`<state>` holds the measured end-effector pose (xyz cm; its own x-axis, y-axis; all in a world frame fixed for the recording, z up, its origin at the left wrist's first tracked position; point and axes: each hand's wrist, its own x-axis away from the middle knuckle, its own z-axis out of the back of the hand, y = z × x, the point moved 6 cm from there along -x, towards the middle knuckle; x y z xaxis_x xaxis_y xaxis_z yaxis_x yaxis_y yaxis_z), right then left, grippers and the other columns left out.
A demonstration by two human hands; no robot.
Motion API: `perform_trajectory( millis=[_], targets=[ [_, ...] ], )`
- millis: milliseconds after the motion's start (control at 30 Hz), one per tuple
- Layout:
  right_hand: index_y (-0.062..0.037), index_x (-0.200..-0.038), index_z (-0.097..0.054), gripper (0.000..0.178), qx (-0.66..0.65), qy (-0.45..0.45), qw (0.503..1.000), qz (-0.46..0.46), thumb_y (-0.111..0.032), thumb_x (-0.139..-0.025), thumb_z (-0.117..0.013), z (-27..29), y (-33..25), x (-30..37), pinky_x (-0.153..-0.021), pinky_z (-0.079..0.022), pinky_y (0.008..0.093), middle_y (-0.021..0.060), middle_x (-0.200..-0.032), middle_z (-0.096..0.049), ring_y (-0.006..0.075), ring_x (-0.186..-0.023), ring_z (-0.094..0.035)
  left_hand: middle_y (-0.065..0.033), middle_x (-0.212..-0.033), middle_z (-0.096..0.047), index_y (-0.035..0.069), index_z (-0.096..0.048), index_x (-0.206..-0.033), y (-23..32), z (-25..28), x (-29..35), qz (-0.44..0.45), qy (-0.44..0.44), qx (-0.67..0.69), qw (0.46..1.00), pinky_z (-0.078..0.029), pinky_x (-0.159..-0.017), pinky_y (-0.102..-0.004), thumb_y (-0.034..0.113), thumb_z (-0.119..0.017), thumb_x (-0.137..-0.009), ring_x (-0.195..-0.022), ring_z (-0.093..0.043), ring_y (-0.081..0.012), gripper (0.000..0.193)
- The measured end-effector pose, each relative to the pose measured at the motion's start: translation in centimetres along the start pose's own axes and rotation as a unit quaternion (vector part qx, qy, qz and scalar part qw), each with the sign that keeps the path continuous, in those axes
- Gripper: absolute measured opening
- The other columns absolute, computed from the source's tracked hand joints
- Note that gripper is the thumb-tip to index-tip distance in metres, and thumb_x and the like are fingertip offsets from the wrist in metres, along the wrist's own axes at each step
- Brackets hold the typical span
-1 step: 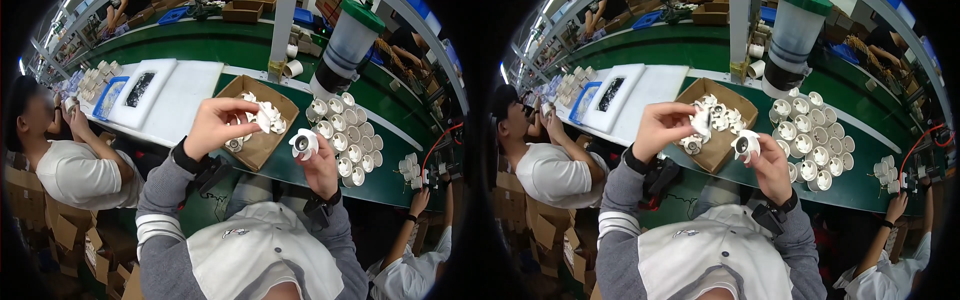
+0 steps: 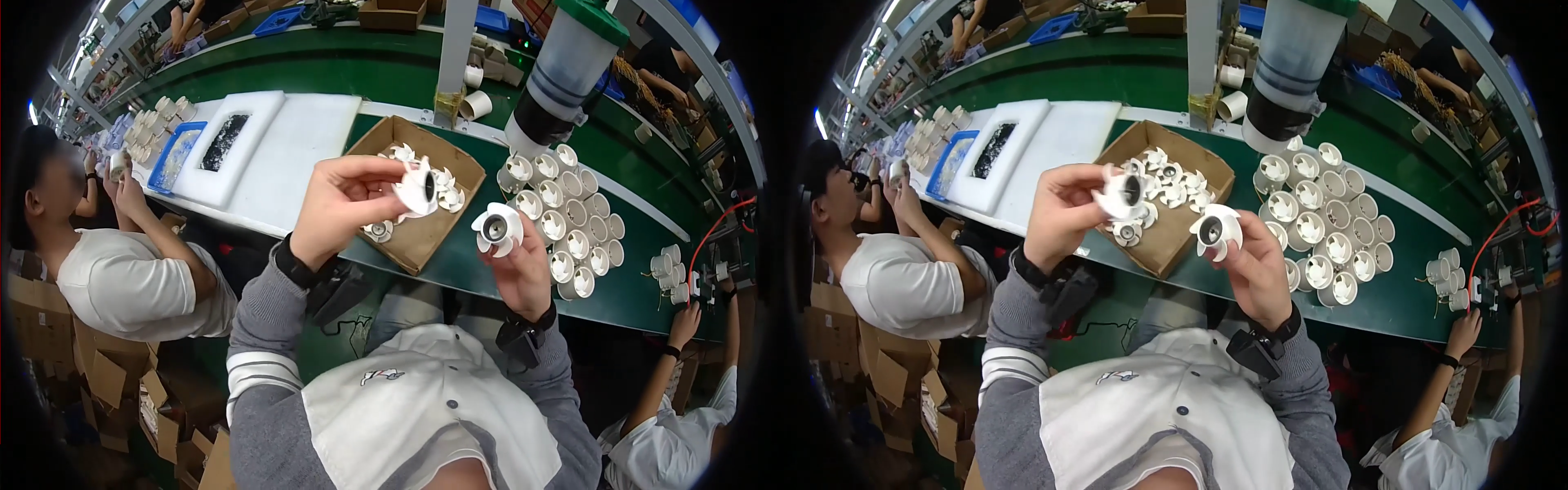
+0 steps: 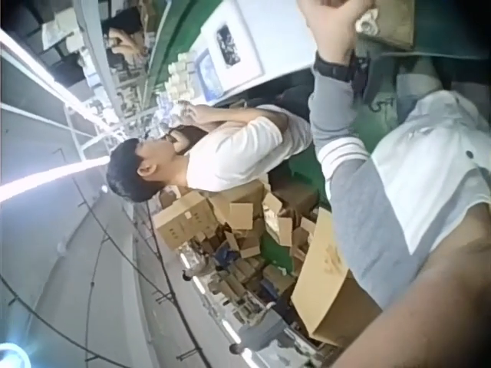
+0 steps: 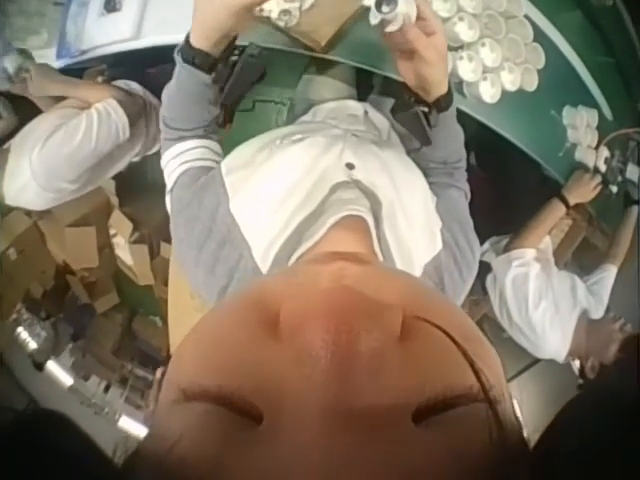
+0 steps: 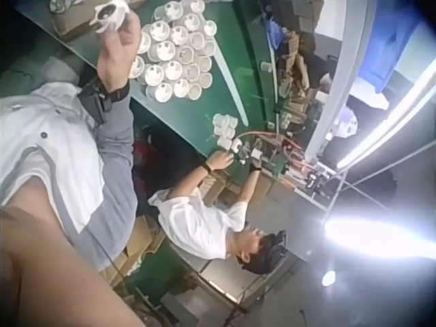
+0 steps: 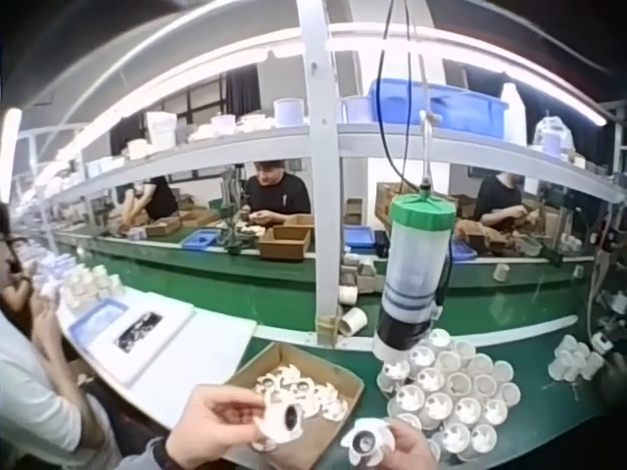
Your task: The person picks up white fan blades from a cardboard box and presses them onto the motor shafts inside white cylindrical housings. They repeat this process for several units, occasionally rearranging the housings on the table or checking the fit of a blade.
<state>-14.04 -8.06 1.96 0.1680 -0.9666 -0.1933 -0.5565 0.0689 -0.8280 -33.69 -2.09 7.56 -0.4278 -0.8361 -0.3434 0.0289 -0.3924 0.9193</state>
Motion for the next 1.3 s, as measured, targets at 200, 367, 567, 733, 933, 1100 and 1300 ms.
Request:
perform_trajectory(
  millis=[200,367,567,733,933,1100,1300],
  targets=[
    [0.0014,-0.124,-0.044,0.05,-0.093,-0.077,0.993,-0.006,-0.031,-0.089,-0.059,-1.7,-0.6,0.9,-0.069,-0.046,0.0246,0.0082,-0.103,-0.058,0.0127,-0.084,-0.056,-0.0094,-0.098,-0.064,-0.001,-0.055,-0.117,-1.0,-3.7,3.3,0.051,-0.022,0.539,0.84,-0.043,-0.048,-0.0171,-0.002,-0.064,-0.078,-0.073,-0.062,-0.0117,0.039],
    [0.0023,-0.124,-0.044,0.051,-0.13,-0.054,0.99,-0.012,-0.031,-0.088,-0.06,-0.3,-1.6,2.5,-0.068,-0.046,0.0251,0.0087,-0.104,-0.058,0.013,-0.082,-0.057,-0.0097,-0.1,-0.063,-0.001,-0.055,-0.117,-0.4,-6.5,2.2,0.084,-0.037,0.526,0.846,-0.043,-0.048,-0.0175,-0.002,-0.064,-0.078,-0.074,-0.062,-0.0117,0.04],
    [0.0046,-0.12,-0.048,0.044,0.004,0.069,0.994,0.084,-0.017,-0.085,-0.064,3.9,-4.8,8.4,-0.068,-0.046,0.0244,0.0099,-0.107,-0.058,0.0138,-0.084,-0.058,-0.0096,-0.092,-0.066,-0.003,-0.062,-0.103,2.1,-12.1,-1.0,0.039,-0.128,0.263,0.955,-0.046,-0.053,-0.0205,0.002,-0.066,-0.078,-0.072,-0.063,-0.0127,0.026],
    [0.0062,-0.103,-0.057,0.034,0.427,0.159,0.877,0.154,-0.013,-0.078,-0.069,10.4,-13.4,13.2,-0.071,-0.043,0.0257,0.0111,-0.095,-0.058,0.0163,-0.078,-0.055,-0.0106,-0.078,-0.065,0.0,-0.067,-0.092,4.3,-18.4,-6.2,-0.191,-0.237,-0.169,0.937,-0.049,-0.056,-0.025,0.003,-0.068,-0.073,-0.064,-0.063,-0.0172,0.019],
    [0.0008,-0.096,-0.064,0.023,0.7,0.153,0.696,0.028,-0.008,-0.075,-0.067,16.6,-16.5,7.9,-0.064,-0.044,0.0231,0.0056,-0.079,-0.06,0.0126,-0.069,-0.055,-0.0175,-0.074,-0.063,-0.003,-0.064,-0.075,-0.5,-26.6,-12.5,-0.26,-0.237,-0.391,0.85,-0.052,-0.062,-0.0359,-0.002,-0.065,-0.064,-0.07,-0.064,-0.0321,0.011],
    [-0.0018,-0.093,-0.067,0.025,0.768,0.079,0.635,-0.022,-0.013,-0.071,-0.07,20.5,-15.1,2.3,-0.064,-0.048,0.0296,0.0099,-0.079,-0.064,0.0202,-0.069,-0.061,-0.0199,-0.074,-0.063,-0.004,-0.065,-0.076,-1.9,-29.7,-14.3,-0.244,-0.254,-0.455,0.818,-0.054,-0.064,-0.0385,0.002,-0.061,-0.07,-0.072,-0.066,-0.0315,0.009],
    [-0.0059,-0.083,-0.07,0.023,0.836,0.019,0.531,-0.136,-0.017,-0.063,-0.073,21.9,-13.2,-0.4,-0.065,-0.051,0.0348,0.0101,-0.075,-0.067,0.0252,-0.072,-0.064,-0.0212,-0.072,-0.062,-0.005,-0.063,-0.07,-4.8,-31.3,-15.5,-0.24,-0.319,-0.45,0.798,-0.053,-0.064,-0.0399,-0.002,-0.061,-0.064,-0.073,-0.064,-0.034,0.007]
  ],
)
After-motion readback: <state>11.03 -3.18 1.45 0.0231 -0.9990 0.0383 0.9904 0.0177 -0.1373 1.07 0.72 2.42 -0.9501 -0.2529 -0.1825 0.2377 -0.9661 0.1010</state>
